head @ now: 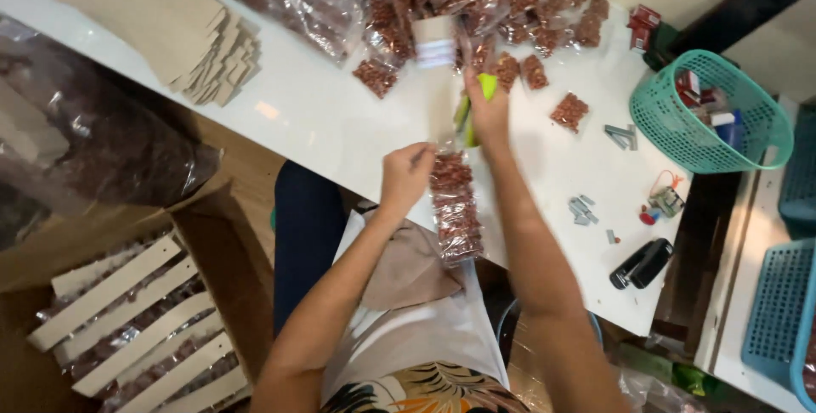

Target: Attaching cardboard header labels to small plastic bags of nuts using a manual stapler

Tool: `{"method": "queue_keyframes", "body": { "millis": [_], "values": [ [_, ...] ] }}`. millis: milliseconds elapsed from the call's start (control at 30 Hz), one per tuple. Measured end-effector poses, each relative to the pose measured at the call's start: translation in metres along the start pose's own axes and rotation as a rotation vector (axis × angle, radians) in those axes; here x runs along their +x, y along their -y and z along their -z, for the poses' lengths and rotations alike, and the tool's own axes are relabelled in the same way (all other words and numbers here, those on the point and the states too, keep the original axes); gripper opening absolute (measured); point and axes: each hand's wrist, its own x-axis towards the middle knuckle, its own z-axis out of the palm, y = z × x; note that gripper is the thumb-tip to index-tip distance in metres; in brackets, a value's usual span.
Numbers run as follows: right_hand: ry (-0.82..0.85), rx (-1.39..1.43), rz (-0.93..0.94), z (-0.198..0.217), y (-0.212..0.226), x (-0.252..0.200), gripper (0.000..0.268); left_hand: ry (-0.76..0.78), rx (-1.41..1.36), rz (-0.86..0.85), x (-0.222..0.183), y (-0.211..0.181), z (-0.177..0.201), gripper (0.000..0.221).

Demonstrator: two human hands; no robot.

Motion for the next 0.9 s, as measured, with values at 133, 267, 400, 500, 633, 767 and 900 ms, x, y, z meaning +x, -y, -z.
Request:
{"method": "queue_keyframes", "body": {
  "millis": [133, 267, 400, 500, 633, 767, 900],
  "values": [
    [0.024, -0.695, -0.218, 0.107, 0.027, 0.043, 0.073, 0.015, 0.014, 0.190, 0.009, 0.031, 0.012, 0.023],
    [-0.208, -0.999, -0.323, 0.222, -0.044, 0.094, 0.071, -0.038, -0.041, 0.371, 0.014, 0.065, 0.012, 0.029],
    [-0.196, -1.082, -0.077, 0.233, -0.101, 0.098, 0.041, -0.027, -0.052, 0.383, 0.022, 0.084, 0.008, 0.029],
    [-0.107, -1.290, 0.337, 0.152, -0.014, -0.010, 0.043, -0.026, -0.046, 0.395, 0.022, 0.094, 0.007, 0.031],
    [0.311, -1.133, 0.023, 0.123, -0.016, -0.073, 0.058, -0.028, -0.024, 0.421, 0.022, 0.092, 0.006, 0.033],
    [0.291, -0.988, 0.355, 0.119, -0.018, -0.085, 0.039, -0.074, -0.135, 0.464, 0.014, 0.079, 0.003, 0.033],
    [0.419, -0.768, 0.376, 0.089, 0.003, -0.083, 0.063, -0.125, -0.265, 0.515, 0.015, 0.079, 0.001, 0.035]
  ]
}}
